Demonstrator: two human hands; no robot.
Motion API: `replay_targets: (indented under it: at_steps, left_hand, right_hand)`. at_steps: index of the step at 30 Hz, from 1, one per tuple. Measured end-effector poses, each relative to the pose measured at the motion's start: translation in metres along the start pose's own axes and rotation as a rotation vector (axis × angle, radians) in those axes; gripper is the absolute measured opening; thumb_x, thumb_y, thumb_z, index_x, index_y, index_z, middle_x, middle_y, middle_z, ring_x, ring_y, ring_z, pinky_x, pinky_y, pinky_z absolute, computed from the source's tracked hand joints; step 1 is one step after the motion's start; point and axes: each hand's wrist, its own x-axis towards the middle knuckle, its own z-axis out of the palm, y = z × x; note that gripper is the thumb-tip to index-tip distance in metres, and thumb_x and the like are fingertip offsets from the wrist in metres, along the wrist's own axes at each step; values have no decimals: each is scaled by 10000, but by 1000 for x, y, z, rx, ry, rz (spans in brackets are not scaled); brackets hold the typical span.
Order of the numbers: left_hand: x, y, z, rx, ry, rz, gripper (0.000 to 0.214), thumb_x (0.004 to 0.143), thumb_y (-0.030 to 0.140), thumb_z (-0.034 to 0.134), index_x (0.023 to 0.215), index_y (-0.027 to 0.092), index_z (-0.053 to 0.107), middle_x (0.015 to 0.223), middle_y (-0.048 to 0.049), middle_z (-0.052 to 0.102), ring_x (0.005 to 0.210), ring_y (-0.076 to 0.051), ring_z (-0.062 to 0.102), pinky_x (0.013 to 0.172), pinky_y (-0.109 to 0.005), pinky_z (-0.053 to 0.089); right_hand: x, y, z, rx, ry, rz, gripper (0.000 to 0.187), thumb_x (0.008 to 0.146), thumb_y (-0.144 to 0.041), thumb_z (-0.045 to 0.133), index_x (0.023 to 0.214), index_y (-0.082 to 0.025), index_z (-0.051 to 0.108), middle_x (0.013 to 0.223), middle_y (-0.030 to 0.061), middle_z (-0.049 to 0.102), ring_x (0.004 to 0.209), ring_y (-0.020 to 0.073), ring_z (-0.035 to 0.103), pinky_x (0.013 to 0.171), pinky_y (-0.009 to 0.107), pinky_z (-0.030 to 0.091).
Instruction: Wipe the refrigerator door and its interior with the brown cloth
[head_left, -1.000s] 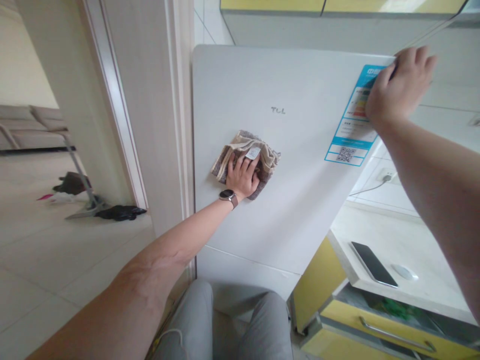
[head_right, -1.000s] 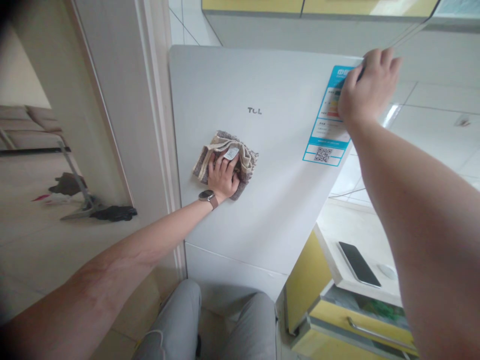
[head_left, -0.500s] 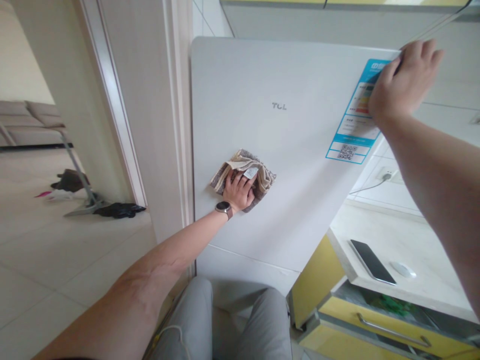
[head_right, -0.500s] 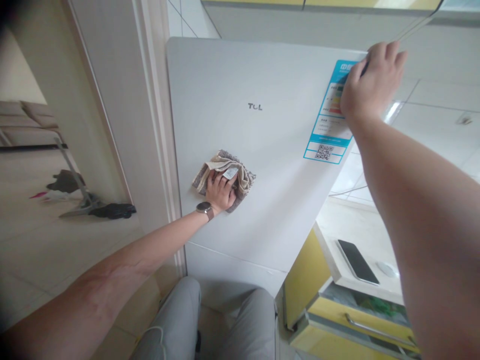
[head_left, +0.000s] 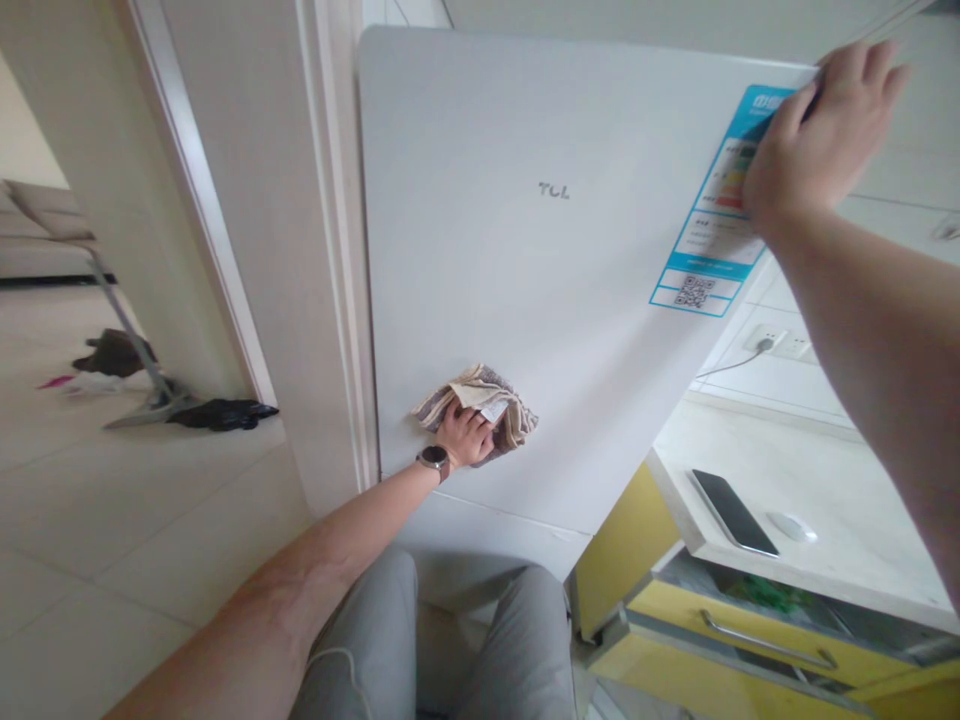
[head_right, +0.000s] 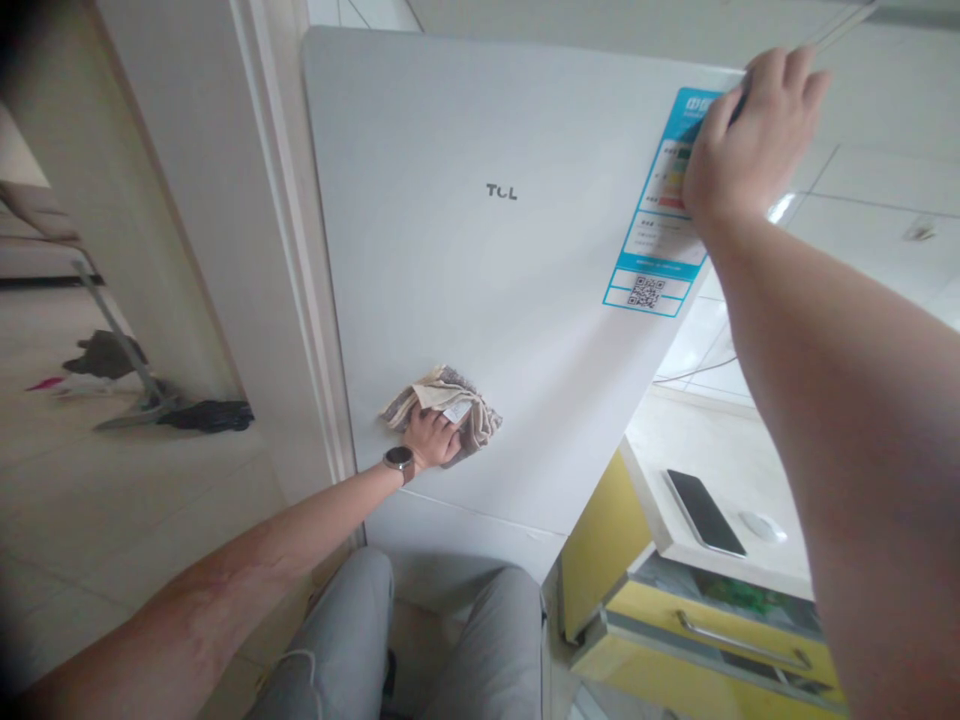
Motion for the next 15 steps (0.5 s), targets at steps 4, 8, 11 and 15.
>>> replay_targets:
  at_steps: [4,8,11,15]
  left_hand:
    - [-34,9,25,-25,-164,56,341,914,265,582,1167,266,811,1051,-123,783,1022,-319,689,1094,-586,412]
    - [-64,17,44,-70,-311,148,282,910,233,606,1081,270,828,1059,-97,805,1079,-318,719,1047,-542,468]
    - [-75,21,53,-143,-375,285,329,893,198,639,1150,305,814,1211,-74,785,1182,-295,712,1077,-499,490]
    - [-73,21,54,-306,-482,478,423,866,137,662,1203,354,797,1364,-10,724,1294,-230,671,1136,-409,495]
  right_hand:
    - [0,1,1,-11,7,1,153,948,-227,405,916,-249,257,1364,174,573,1311,341,484,1076,456,319]
    - [1,4,3,-9,20,-20,103,953,-234,391,927,-247,292,1341,162,581,1289,332,500,1068,451,330]
    - [2,5,4,-6,29,-28,112,945,-235,393,920,-251,285,1307,158,590,1264,328,509,1058,455,341]
    - [1,4,5,12,35,-9,140,931,-232,407,895,-261,275,1297,161,594,1255,331,493,1059,474,339]
